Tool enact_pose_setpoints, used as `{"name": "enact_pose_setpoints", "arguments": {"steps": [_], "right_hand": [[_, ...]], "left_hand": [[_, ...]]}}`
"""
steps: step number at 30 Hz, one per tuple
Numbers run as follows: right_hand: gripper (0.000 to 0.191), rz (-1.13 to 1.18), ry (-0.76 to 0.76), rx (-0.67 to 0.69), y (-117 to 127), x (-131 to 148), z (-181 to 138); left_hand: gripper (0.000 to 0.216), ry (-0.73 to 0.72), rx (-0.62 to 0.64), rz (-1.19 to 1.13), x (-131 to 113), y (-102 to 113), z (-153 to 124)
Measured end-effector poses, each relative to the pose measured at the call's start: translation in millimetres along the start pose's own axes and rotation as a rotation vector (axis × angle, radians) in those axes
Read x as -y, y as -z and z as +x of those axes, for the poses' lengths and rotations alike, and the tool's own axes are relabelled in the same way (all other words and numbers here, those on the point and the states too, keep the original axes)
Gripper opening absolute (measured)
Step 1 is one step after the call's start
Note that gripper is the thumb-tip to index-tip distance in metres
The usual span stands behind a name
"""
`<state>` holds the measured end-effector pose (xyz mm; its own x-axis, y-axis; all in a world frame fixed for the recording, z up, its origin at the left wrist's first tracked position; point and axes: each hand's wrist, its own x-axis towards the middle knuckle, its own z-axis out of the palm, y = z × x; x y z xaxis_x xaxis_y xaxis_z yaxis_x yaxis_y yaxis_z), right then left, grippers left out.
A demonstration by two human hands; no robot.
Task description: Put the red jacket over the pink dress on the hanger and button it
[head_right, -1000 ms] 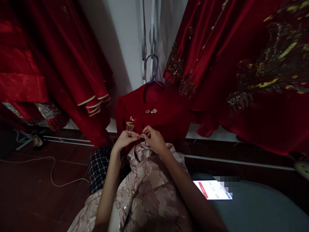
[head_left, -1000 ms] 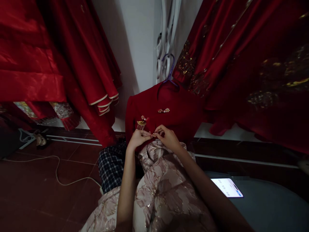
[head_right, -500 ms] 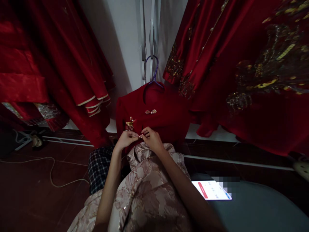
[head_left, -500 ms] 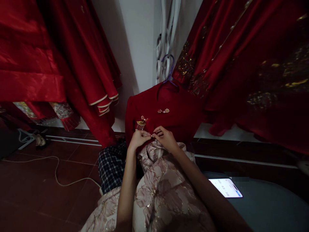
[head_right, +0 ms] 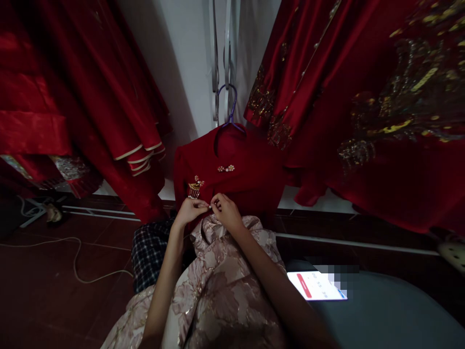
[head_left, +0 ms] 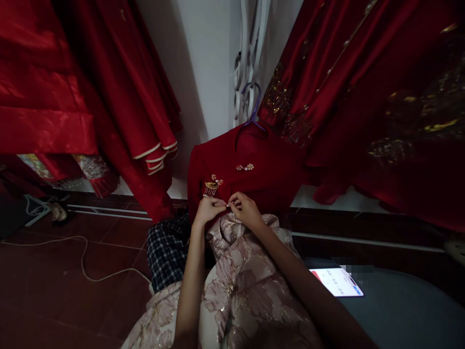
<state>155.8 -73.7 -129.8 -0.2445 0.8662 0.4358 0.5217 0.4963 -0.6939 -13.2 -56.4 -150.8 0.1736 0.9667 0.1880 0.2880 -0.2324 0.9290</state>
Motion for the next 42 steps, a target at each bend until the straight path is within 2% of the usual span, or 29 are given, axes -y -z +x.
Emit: {"name": "enact_pose_setpoints", "arguments": {"steps": [4, 7, 11, 16, 20, 23, 27, 29, 35, 42], "right_hand": [[0.01, 0.063, -0.007, 0.049, 4, -2, 1], [0.016, 0.168, -0.052, 0.113, 15, -1, 4], [0.025, 0.292, -0.173, 0.177, 40, 3, 8], [0.034, 0.355, -0.201, 0.044, 76, 17, 12], [0.035, 0.355, -0.175, -0.058, 89, 27, 13], [0.032, 0.33, -0.164, -0.02, 87, 24, 12], [0.023, 0.16, -0.114, 0.202, 75, 9, 10], [0.018, 0.079, -0.083, 0.253, 66, 2, 9], [0.021, 0.095, -0.05, 0.337, 39, -4, 6], [0.021, 0.082, -0.051, 0.312, 28, -6, 4]], "left_hand": [[0.018, 0.039, 0.012, -0.13, 3, -2, 2], [0.027, 0.068, 0.008, -0.199, 2, 1, 1], [0.029, 0.033, -0.033, -0.105, -5, 11, -4], [0.023, -0.031, 0.004, 0.027, -18, 20, -9], [0.02, -0.085, 0.017, 0.077, -24, 18, -9], [0.02, -0.063, 0.01, 0.124, -23, 13, -9], [0.022, -0.016, 0.018, 0.047, -17, 7, -7], [0.023, -0.014, 0.047, 0.005, -15, 6, -6], [0.023, -0.042, 0.057, 0.072, -16, 8, -6], [0.021, -0.048, 0.061, -0.017, -15, 9, -6]]}}
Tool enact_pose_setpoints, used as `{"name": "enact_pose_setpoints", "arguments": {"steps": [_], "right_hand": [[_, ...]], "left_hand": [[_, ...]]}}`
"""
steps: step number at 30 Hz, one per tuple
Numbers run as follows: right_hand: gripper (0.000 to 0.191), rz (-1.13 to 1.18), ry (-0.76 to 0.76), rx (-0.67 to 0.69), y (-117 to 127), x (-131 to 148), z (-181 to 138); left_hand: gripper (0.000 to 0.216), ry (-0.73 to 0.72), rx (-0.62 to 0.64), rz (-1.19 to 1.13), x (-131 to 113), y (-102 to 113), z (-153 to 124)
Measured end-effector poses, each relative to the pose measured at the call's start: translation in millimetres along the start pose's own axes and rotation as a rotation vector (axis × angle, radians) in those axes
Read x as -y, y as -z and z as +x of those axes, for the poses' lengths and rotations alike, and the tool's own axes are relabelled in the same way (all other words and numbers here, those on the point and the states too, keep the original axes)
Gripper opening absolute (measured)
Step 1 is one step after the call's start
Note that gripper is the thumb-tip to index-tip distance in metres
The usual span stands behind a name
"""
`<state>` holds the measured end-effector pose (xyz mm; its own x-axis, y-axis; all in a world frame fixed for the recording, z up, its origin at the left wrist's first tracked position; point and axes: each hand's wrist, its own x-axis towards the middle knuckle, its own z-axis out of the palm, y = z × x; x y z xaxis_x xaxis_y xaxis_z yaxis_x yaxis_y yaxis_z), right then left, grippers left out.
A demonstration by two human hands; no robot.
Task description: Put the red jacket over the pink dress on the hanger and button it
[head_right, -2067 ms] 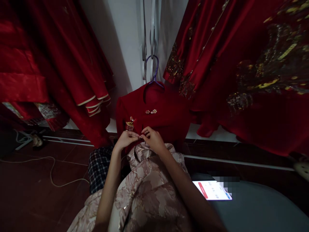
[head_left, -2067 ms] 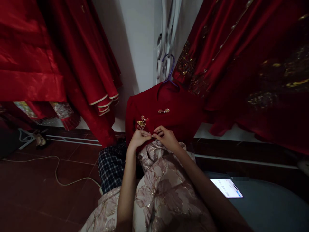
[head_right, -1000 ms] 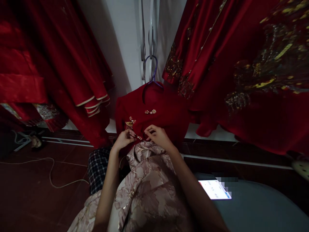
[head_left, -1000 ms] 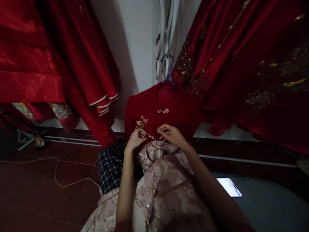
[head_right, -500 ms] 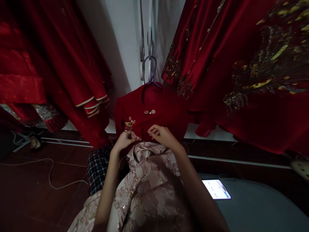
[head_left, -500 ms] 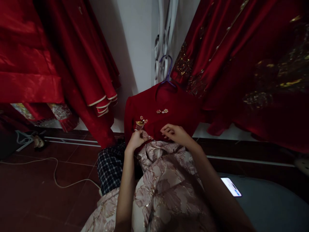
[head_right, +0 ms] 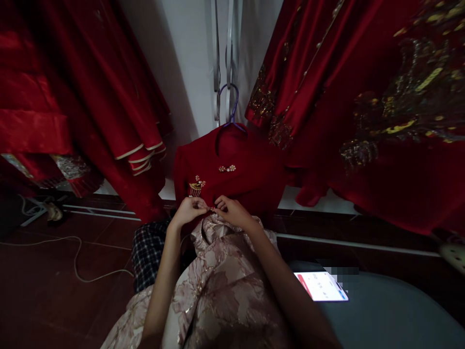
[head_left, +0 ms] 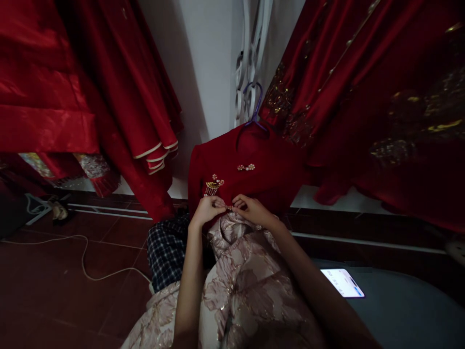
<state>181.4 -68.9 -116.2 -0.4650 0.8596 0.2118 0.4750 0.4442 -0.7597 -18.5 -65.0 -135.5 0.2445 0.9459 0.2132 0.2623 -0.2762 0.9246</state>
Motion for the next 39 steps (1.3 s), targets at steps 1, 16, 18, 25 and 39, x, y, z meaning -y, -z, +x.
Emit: {"name": "enact_pose_setpoints", "arguments": {"steps": [1, 16, 18, 25, 39], "right_hand": [[0.02, 0.003, -0.001, -0.011, -1, 0, 1], [0.026, 0.125, -0.025, -0.082, -8, 8, 3], [0.026, 0.156, -0.048, -0.085, -7, 6, 3], [0.01, 0.243, -0.107, -0.017, 11, 10, 2], [0.007, 0.255, -0.039, 0.216, 23, 17, -5]], "left_hand": [[0.022, -0.011, -0.003, -0.013, 1, 0, 0], [0.031, 0.024, -0.05, -0.072, 0, -1, 1], [0.032, 0.03, -0.046, -0.127, -5, -2, 1], [0.045, 0.057, -0.258, -0.569, -21, -16, 7], [0.027, 0.136, -0.316, -0.905, -33, -20, 14]]}}
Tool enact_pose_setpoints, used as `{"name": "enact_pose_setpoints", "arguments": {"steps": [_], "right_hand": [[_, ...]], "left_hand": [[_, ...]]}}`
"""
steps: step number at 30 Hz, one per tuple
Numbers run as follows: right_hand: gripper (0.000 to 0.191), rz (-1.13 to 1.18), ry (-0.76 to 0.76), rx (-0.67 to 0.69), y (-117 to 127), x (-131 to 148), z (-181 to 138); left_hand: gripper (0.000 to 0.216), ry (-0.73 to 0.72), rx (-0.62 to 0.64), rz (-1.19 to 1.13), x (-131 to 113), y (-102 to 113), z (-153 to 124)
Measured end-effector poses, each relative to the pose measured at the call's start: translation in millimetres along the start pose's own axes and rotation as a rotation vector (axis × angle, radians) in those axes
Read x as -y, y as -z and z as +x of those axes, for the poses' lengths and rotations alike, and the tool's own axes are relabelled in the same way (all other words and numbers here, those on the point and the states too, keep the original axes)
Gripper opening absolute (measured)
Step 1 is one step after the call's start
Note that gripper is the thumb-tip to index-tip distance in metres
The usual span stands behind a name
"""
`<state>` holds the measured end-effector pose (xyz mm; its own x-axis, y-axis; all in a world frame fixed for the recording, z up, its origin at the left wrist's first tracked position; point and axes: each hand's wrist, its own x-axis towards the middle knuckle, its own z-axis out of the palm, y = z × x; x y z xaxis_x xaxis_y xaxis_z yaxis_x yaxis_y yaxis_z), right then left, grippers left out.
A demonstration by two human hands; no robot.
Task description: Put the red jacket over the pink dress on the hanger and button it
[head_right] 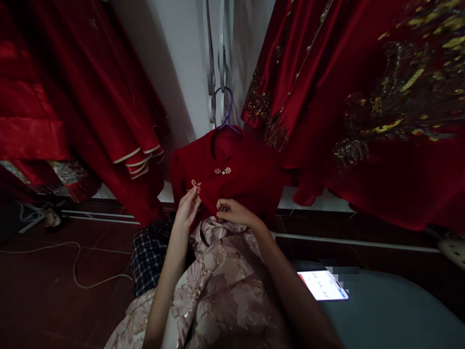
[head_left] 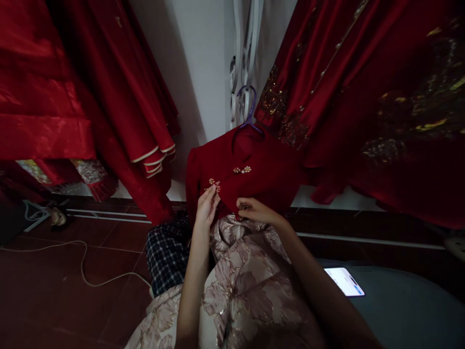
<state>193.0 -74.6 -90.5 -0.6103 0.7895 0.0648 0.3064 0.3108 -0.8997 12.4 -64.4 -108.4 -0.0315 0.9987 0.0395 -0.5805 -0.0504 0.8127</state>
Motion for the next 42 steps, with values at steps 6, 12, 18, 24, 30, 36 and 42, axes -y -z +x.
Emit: {"name": "enact_pose_setpoints", "arguments": {"steps": [6, 12, 18, 24, 30, 36, 42], "right_hand": [[0.006, -0.025, 0.005, 0.017, 2, -3, 0], [0.006, -0.036, 0.011, 0.022, 3, -8, -1], [0.02, -0.039, -0.005, -0.026, 2, -17, 0], [0.016, -0.092, -0.033, -0.043, 4, -24, 1], [0.01, -0.097, -0.021, -0.062, 3, -19, 0], [0.007, -0.064, 0.044, -0.26, 15, 4, -5], [0.013, 0.122, 0.277, -1.093, 38, 43, 19]], "left_hand": [[0.028, -0.019, -0.115, 0.115, 0, -2, -2], [0.04, 0.046, 0.079, 0.282, -14, -26, 4], [0.022, -0.49, 0.336, 0.942, -33, -77, 29], [0.017, -0.707, 0.307, 1.551, -43, -82, 44], [0.02, -0.906, 0.473, 1.693, -54, -85, 54], [0.019, -0.976, 0.647, 1.564, -59, -88, 51], [0.016, -0.964, 0.66, 1.41, -60, -82, 56]]}}
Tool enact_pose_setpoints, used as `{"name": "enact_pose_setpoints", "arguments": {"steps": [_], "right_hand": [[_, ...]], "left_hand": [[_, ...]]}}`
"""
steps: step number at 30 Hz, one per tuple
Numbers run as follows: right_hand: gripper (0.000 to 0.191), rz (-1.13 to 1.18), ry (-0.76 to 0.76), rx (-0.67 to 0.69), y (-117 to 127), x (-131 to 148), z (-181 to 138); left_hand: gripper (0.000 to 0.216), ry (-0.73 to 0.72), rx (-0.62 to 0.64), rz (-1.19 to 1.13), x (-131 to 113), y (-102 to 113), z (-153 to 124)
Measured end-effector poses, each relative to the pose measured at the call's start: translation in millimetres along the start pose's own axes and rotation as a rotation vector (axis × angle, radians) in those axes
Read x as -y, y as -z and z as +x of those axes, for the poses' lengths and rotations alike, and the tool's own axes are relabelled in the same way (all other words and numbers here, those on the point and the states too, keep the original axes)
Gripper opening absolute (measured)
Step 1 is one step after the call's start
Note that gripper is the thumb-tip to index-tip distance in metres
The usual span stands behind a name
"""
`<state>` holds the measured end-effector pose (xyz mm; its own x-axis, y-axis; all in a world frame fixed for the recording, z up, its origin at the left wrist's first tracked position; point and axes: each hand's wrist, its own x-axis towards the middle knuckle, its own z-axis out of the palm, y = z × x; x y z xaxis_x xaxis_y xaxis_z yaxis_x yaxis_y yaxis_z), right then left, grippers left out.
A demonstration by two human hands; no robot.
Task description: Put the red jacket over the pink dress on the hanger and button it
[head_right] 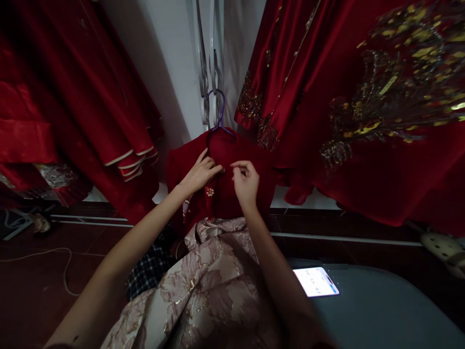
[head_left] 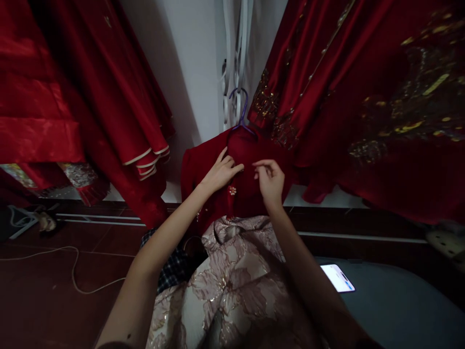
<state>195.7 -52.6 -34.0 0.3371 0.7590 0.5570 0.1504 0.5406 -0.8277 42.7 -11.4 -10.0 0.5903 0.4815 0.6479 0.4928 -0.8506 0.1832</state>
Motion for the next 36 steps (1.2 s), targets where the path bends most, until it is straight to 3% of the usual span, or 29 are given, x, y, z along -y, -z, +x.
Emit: {"name": "enact_pose_setpoints", "arguments": {"steps": [4, 6, 11, 14, 17, 20, 24, 26, 28, 30, 33, 36], "right_hand": [[0.034, 0.233, -0.087, 0.201, -26, 12, 22], [0.05, 0.2, -0.175, 0.211, -35, 13, 27], [0.095, -0.447, -0.157, -0.067, -34, 0, 36], [0.088, -0.721, -0.122, -0.117, -22, -15, 46], [0.076, -0.87, -0.121, -0.061, 1, -24, 61], [0.066, -0.953, -0.068, 0.045, 36, -22, 80], [0.051, -0.974, 0.028, 0.295, 77, -4, 104], [0.053, -0.973, -0.007, 0.467, 90, 7, 112], [0.055, -0.925, -0.075, 0.63, 97, 16, 115], [0.055, -0.84, -0.128, 0.724, 102, 22, 115], [0.053, -0.749, -0.108, 0.718, 108, 21, 112], [0.051, -0.729, -0.041, 0.633, 112, 12, 109]], "left_hand": [[0.018, 0.121, -0.113, 0.187, -2, 1, -1], [0.024, 0.215, -0.113, 0.356, -3, 5, -2], [0.047, 0.443, -0.206, 0.615, 1, 18, -4], [0.056, 0.559, -0.28, 0.625, 8, 26, -6], [0.061, 0.669, -0.315, 0.536, 27, 36, -13], [0.053, 0.786, -0.324, 0.343, 58, 50, -23], [0.036, 0.939, -0.458, 0.118, 97, 70, -33], [0.031, 1.027, -0.382, -0.128, 108, 76, -37], [0.03, 1.135, -0.216, -0.411, 112, 79, -44], [0.032, 1.199, -0.105, -0.538, 110, 80, -58], [0.033, 1.115, 0.006, -0.457, 100, 81, -87], [0.032, 0.905, 0.372, -0.442, 89, 84, -113]]}}
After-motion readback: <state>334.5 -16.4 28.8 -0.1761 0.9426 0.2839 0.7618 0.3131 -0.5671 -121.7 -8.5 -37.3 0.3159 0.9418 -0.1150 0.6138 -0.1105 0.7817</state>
